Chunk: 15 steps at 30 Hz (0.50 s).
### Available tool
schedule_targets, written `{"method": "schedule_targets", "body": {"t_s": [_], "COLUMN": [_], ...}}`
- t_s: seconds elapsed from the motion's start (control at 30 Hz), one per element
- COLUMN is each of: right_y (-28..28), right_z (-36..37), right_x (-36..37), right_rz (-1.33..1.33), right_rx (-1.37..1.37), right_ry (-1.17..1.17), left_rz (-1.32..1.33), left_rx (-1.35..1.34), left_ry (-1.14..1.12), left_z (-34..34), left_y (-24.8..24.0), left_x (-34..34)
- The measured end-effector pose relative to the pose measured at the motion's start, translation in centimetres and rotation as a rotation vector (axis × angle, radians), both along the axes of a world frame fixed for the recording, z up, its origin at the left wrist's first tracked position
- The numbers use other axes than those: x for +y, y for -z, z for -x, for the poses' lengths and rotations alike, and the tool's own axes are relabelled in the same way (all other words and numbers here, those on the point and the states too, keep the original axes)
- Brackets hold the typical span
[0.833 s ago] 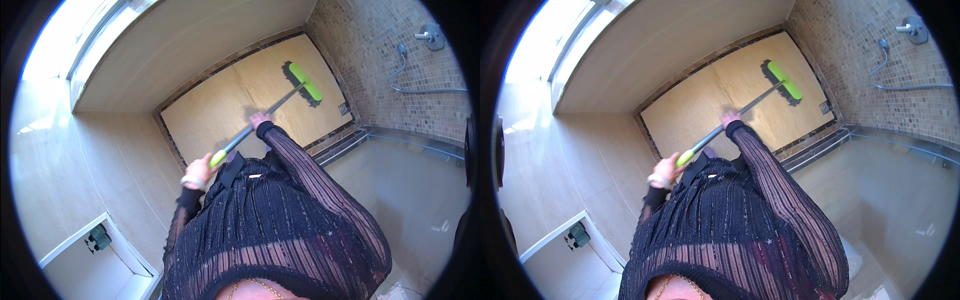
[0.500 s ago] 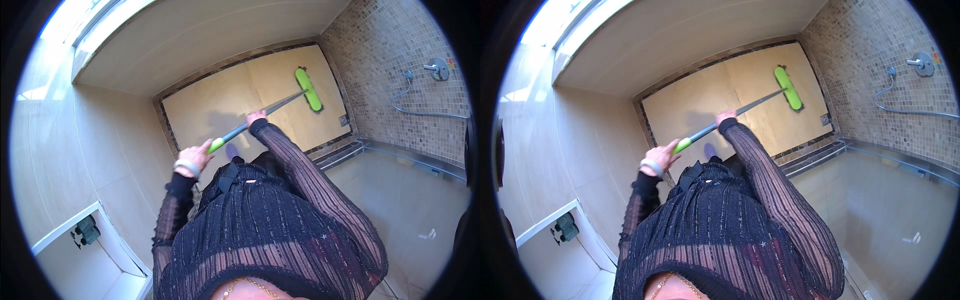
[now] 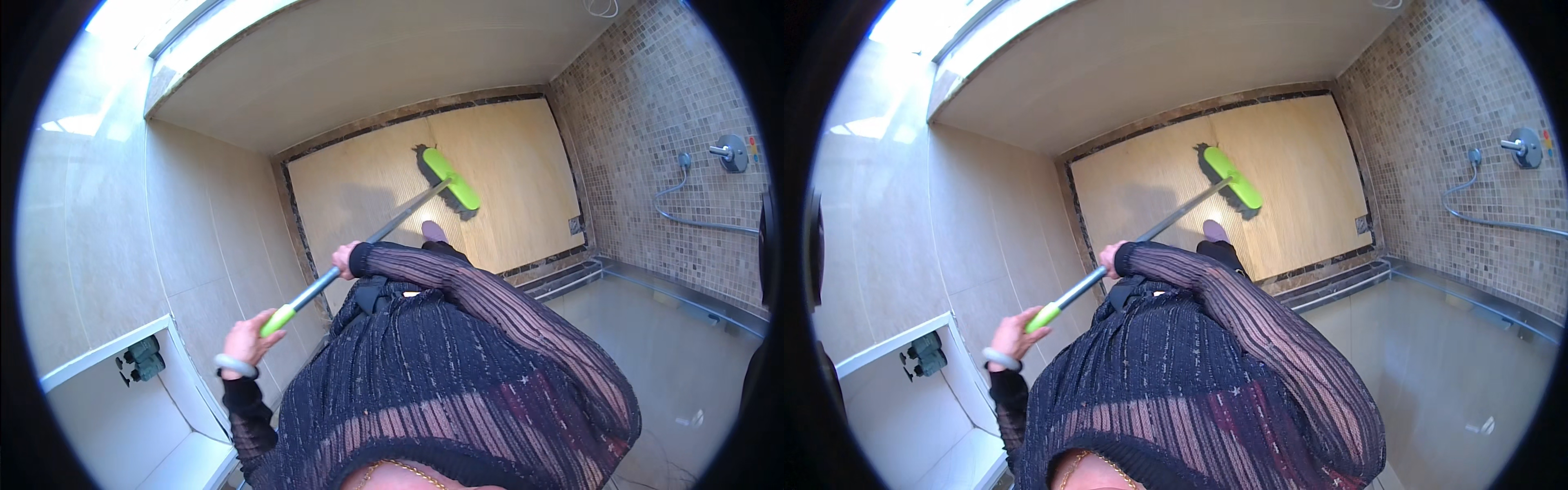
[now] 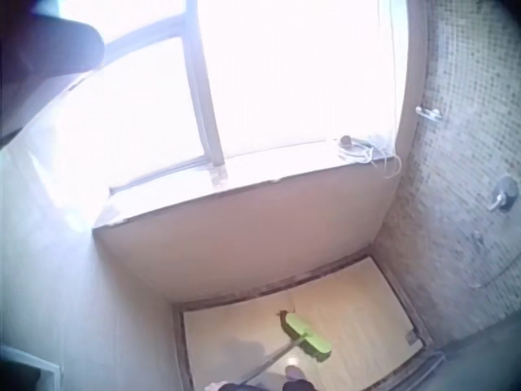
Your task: The person uses a green floor squeegee to push water across the tiled bathroom floor. They then switch to a blue cloth to wipe the metal shower door handle and the side of the white bathtub.
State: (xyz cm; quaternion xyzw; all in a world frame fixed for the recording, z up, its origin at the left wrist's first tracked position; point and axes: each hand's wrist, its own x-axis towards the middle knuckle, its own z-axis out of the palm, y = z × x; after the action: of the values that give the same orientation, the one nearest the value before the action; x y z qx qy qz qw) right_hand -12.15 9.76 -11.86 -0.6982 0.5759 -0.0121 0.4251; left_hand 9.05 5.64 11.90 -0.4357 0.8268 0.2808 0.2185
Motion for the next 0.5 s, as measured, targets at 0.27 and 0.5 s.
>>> {"method": "schedule_targets", "body": {"t_s": [0.27,0.5], "right_y": [12.7,10.4], "right_z": [15.9,25.0], "right_x": [3.6,7.5], "right_rz": [-0.056,0.183], "right_rx": [0.476,0.564], "right_ry": [0.549,0.846], "left_rz": [-0.054,0.037], "left_rx": [0.146,0.131], "left_ry": [0.164,0.297], "left_z": [14.7,26.8], "left_y": [13.6,16.5], "left_x": [1.6,4.0]}}
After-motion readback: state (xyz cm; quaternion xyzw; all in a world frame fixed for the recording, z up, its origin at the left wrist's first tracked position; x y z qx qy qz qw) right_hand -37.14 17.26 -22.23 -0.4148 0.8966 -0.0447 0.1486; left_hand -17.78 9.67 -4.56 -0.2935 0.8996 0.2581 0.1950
